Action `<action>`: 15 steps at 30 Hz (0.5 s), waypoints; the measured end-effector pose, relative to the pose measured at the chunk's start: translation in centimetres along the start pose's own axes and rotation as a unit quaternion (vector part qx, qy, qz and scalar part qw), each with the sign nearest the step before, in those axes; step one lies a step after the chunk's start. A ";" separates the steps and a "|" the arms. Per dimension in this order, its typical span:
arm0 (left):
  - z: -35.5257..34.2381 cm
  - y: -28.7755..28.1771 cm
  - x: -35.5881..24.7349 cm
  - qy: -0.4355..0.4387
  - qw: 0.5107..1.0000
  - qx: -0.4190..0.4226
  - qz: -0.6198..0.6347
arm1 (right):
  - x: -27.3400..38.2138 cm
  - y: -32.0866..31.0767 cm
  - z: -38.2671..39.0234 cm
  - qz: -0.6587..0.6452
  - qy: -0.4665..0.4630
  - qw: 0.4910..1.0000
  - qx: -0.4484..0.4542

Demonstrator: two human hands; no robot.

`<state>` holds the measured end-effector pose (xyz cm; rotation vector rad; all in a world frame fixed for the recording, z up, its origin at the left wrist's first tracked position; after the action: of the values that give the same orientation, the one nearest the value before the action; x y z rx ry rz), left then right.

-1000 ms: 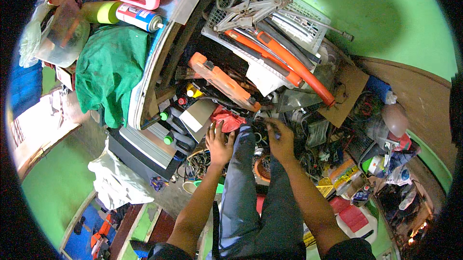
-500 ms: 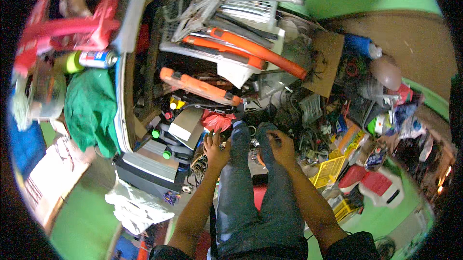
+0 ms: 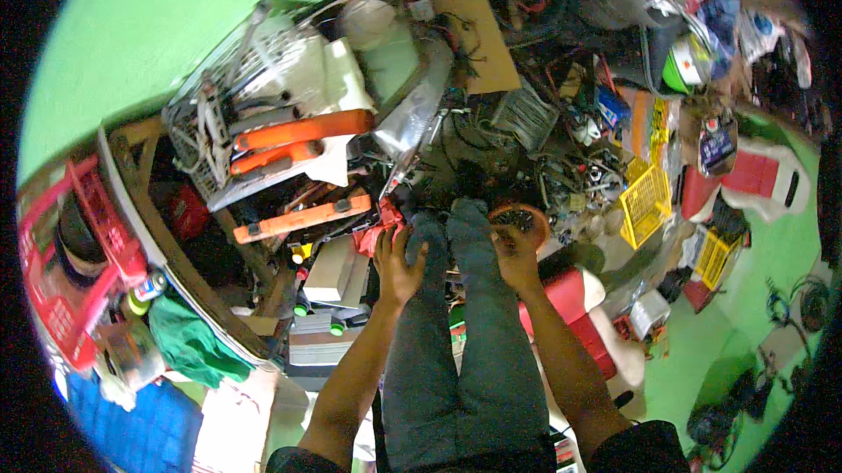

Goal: The person sorts through various automotive parts and miscellaneous items in a cluttered workspace, picking up and examining items such as a metal rod, a timing belt, a headlight assembly, and various electrical components from a cardboard box.

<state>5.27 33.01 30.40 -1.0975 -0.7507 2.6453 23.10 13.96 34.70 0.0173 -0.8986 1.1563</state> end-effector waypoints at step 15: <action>-21.1 17.4 5.1 0.040 0.968 0.171 -0.181 | -19.0 8.7 -17.9 0.161 0.050 0.974 0.149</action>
<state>16.94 27.95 5.65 -0.8709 -0.4090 2.2944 24.96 10.98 7.39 0.0587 -0.6452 1.5755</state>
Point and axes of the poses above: each hand's wrist, its own z-axis away from the middle knuckle, its own y-axis out of the palm, x = y × z, the point moved 4 cm from there along -z, towards the middle knuckle, and after that the axes turned 12 degrees about x, right-handed, at the moved point
